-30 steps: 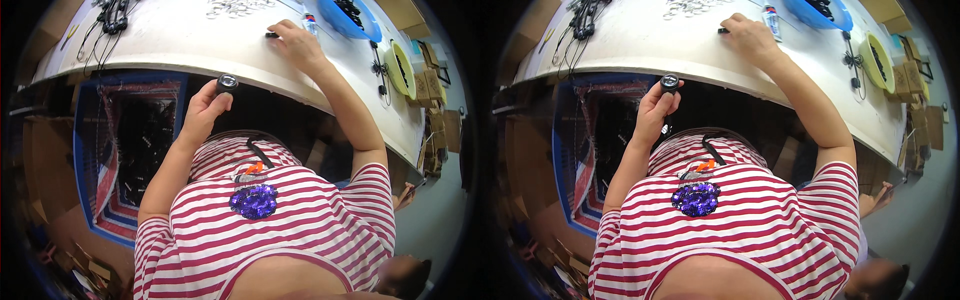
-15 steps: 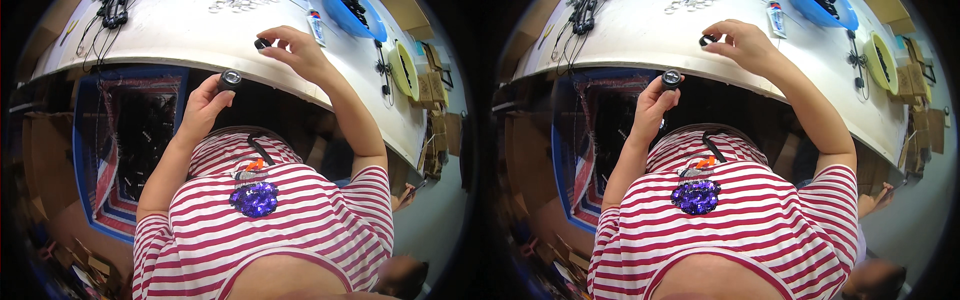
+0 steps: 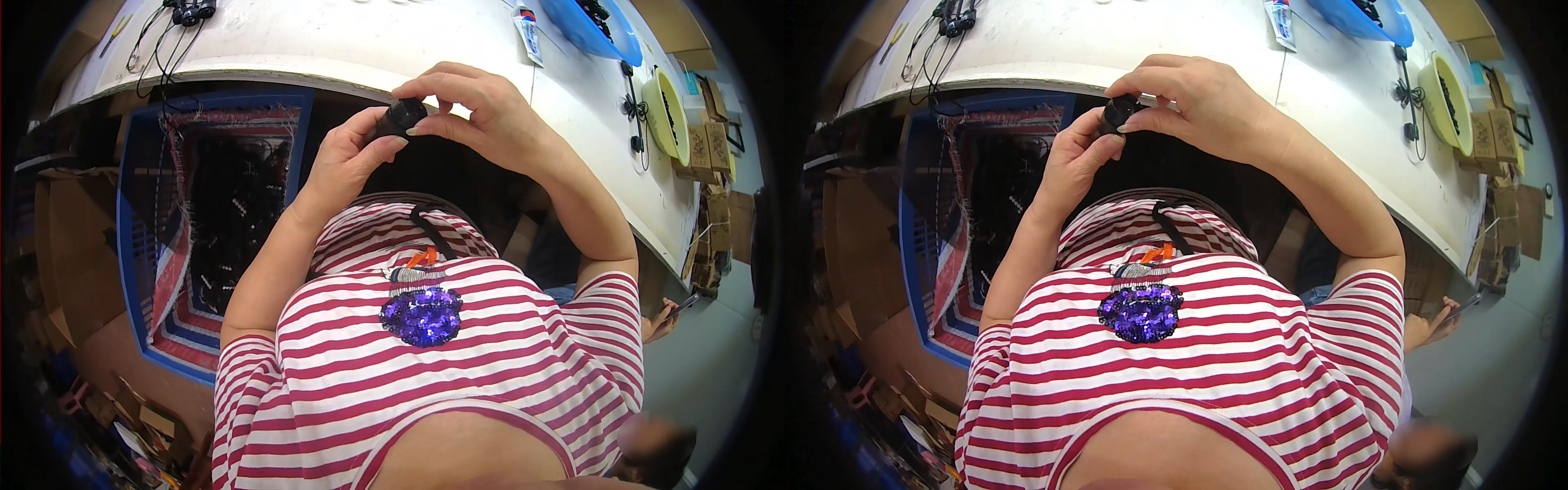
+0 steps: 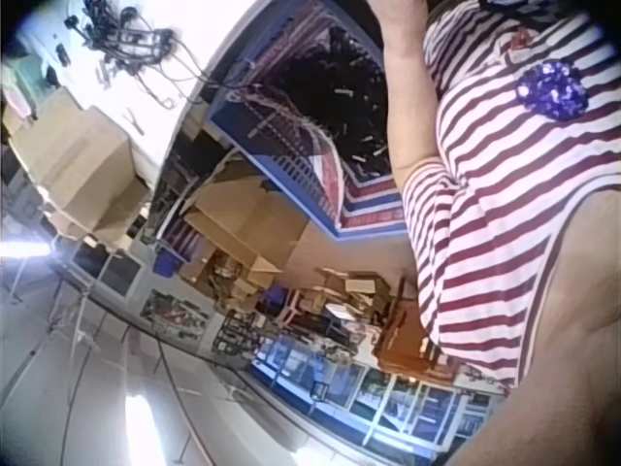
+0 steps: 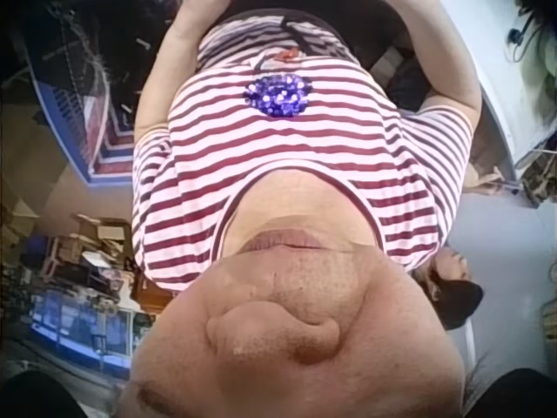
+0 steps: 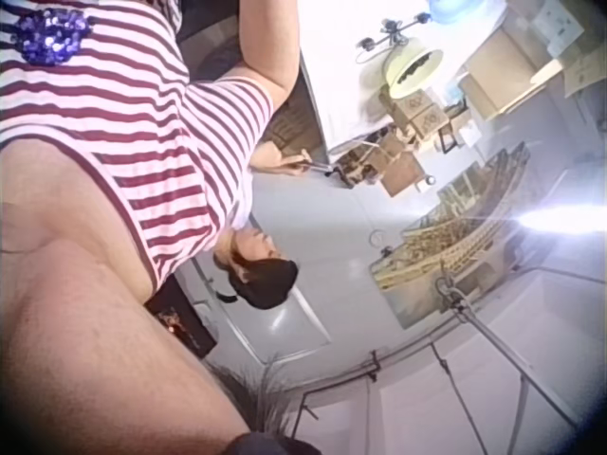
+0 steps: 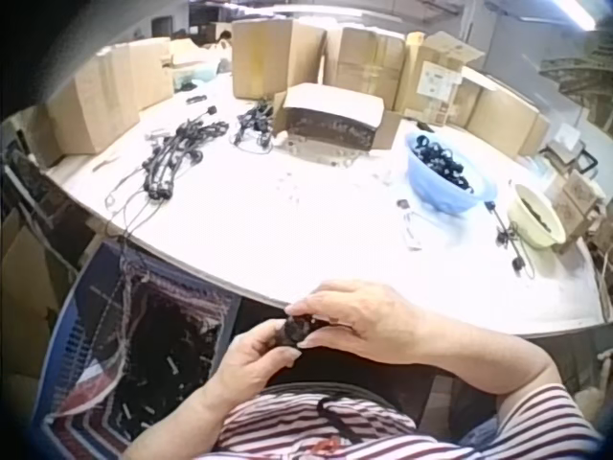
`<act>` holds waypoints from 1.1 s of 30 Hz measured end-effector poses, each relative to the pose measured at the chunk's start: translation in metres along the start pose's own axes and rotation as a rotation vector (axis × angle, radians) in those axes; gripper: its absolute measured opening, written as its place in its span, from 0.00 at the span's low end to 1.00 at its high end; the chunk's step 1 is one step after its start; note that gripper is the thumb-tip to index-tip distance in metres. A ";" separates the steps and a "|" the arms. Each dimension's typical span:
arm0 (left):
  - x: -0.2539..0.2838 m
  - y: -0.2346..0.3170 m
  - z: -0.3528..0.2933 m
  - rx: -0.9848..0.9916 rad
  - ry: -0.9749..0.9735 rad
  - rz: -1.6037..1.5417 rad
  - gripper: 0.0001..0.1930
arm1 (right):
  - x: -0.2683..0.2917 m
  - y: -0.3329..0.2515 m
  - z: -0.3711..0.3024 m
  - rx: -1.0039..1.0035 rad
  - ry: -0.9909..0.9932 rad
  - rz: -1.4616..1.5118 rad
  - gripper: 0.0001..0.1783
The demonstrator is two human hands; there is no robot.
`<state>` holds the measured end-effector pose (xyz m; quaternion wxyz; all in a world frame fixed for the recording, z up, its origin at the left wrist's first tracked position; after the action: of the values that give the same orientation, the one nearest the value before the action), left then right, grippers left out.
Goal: The person assembles small electronic components at a workbench. They repeatedly pick up a black cylindrical device, apply glue from a tube into its opening, insert a small metal ring, and then attach a black plastic cap. The person handles the components one at a time, placing finished units on the table.
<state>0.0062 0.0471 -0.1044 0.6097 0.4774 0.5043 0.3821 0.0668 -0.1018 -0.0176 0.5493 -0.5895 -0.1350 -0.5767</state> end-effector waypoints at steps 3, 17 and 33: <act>-0.002 0.005 0.000 0.035 -0.019 0.032 0.11 | 0.001 -0.001 -0.002 -0.014 -0.005 -0.078 0.17; -0.008 0.015 0.007 0.030 -0.098 0.120 0.12 | 0.009 -0.005 -0.006 0.003 -0.019 -0.092 0.17; 0.000 0.021 0.024 0.005 -0.154 0.223 0.13 | 0.027 -0.008 0.001 0.068 -0.038 -0.257 0.23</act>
<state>0.0296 0.0478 -0.0828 0.5991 0.5600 0.4008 0.4084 0.0693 -0.1113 0.0089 0.4881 -0.5590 -0.2392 -0.6261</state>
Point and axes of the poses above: each hand's wrist, its own z-axis towards the middle knuckle, its own x-axis out of the back of the hand, y = z × x, the point moved 3 cm from there along z, towards the middle knuckle, and after that the axes turned 4 degrees about -z, right-handed, at the moved point
